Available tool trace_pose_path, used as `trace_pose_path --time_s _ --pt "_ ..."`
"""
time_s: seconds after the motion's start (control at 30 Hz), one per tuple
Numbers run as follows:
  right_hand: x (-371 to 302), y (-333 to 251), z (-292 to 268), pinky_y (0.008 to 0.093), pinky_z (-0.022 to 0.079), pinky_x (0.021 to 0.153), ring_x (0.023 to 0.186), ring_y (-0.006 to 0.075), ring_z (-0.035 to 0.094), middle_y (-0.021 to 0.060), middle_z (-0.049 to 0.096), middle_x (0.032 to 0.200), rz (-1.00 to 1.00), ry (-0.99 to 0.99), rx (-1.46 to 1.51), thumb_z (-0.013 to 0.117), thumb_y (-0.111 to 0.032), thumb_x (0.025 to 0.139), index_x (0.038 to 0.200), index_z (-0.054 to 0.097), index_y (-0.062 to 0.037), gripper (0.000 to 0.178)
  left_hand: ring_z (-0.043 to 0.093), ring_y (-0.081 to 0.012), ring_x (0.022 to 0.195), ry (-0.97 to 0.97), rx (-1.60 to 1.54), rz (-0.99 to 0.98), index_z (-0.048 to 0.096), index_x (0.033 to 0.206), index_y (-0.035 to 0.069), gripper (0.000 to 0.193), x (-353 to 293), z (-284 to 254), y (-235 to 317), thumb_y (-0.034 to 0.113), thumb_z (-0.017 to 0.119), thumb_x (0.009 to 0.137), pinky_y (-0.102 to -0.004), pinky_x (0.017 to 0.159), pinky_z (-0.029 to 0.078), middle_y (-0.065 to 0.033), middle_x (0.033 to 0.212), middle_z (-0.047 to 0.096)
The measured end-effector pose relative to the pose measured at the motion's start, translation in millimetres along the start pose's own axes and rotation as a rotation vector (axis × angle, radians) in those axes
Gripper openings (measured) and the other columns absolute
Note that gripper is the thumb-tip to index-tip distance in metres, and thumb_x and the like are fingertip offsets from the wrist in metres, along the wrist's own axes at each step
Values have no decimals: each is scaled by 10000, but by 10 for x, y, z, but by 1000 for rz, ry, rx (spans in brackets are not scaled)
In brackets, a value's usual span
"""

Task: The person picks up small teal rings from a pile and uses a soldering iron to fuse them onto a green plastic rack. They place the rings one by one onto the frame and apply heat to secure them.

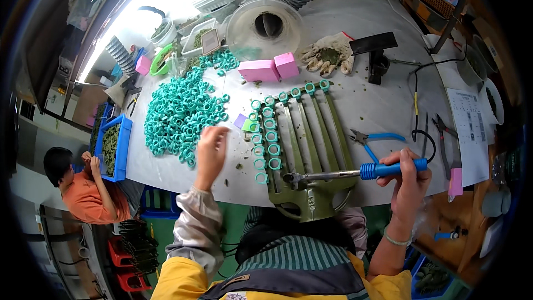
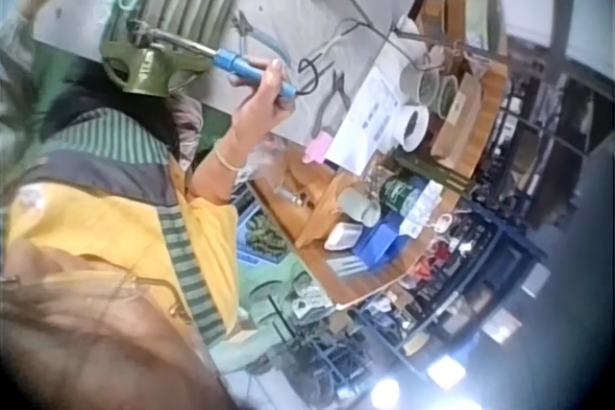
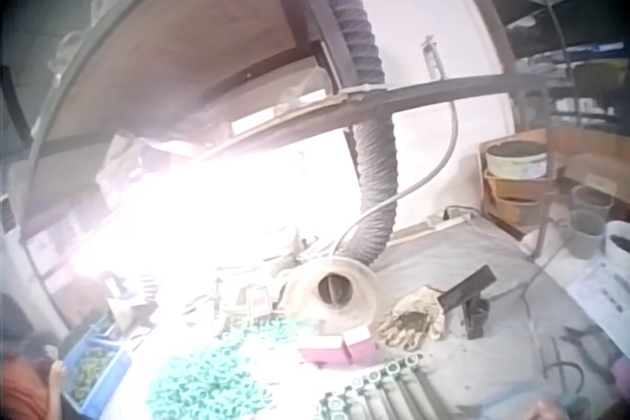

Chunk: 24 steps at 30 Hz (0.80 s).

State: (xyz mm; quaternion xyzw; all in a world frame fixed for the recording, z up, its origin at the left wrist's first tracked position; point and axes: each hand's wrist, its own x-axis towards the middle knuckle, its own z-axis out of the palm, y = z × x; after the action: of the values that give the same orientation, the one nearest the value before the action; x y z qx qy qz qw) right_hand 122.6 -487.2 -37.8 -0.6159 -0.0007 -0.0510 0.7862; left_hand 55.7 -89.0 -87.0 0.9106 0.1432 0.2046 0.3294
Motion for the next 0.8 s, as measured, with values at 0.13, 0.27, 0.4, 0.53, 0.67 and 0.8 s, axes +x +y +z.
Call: trace_pose_path --time_s 0.13,0.27,0.4,0.53,0.67,0.8 --pt "-4 -7 21 216 506 419 452 145 608 121 691 720 -12 4 -17 611 -238 952 773 696 21 327 610 -327 750 18 504 -143 645 948 42 195 93 -247 -690 198 726 862 -415 701 496 -126 854 652" --pt "-12 -8 42 218 507 416 451 144 605 122 689 722 -17 0 -14 608 -239 957 775 692 24 330 626 -163 634 -45 -68 -296 665 879 33 211 -18 -243 -910 236 716 902 -310 627 500 -65 751 694" --pt "-19 -23 14 219 505 413 454 142 604 121 689 728 -27 3 -8 610 -243 957 773 689 21 331 618 -62 723 -192 -376 -482 654 868 6 201 -104 -252 -608 178 645 972 -220 678 493 -14 812 673" --pt "-28 -47 -4 217 501 410 462 139 606 121 690 736 -8 1 -23 612 -246 956 763 685 15 333 621 -57 860 -173 -874 -526 670 985 -8 127 -288 -326 -294 112 662 945 -220 764 509 -39 1022 676" --pt "-44 -64 -36 213 501 414 463 136 606 121 690 738 -14 1 -29 617 -253 952 765 684 14 332 605 -53 893 -335 -669 -433 674 1182 7 260 -454 -384 65 43 658 925 -201 786 489 -25 1084 647" --pt "-59 -60 -62 216 507 425 467 135 607 122 690 741 2 14 -47 617 -253 953 779 685 18 329 609 -152 976 -332 -468 -23 695 1144 43 259 -636 -183 588 30 686 886 -286 837 493 -66 1117 651"
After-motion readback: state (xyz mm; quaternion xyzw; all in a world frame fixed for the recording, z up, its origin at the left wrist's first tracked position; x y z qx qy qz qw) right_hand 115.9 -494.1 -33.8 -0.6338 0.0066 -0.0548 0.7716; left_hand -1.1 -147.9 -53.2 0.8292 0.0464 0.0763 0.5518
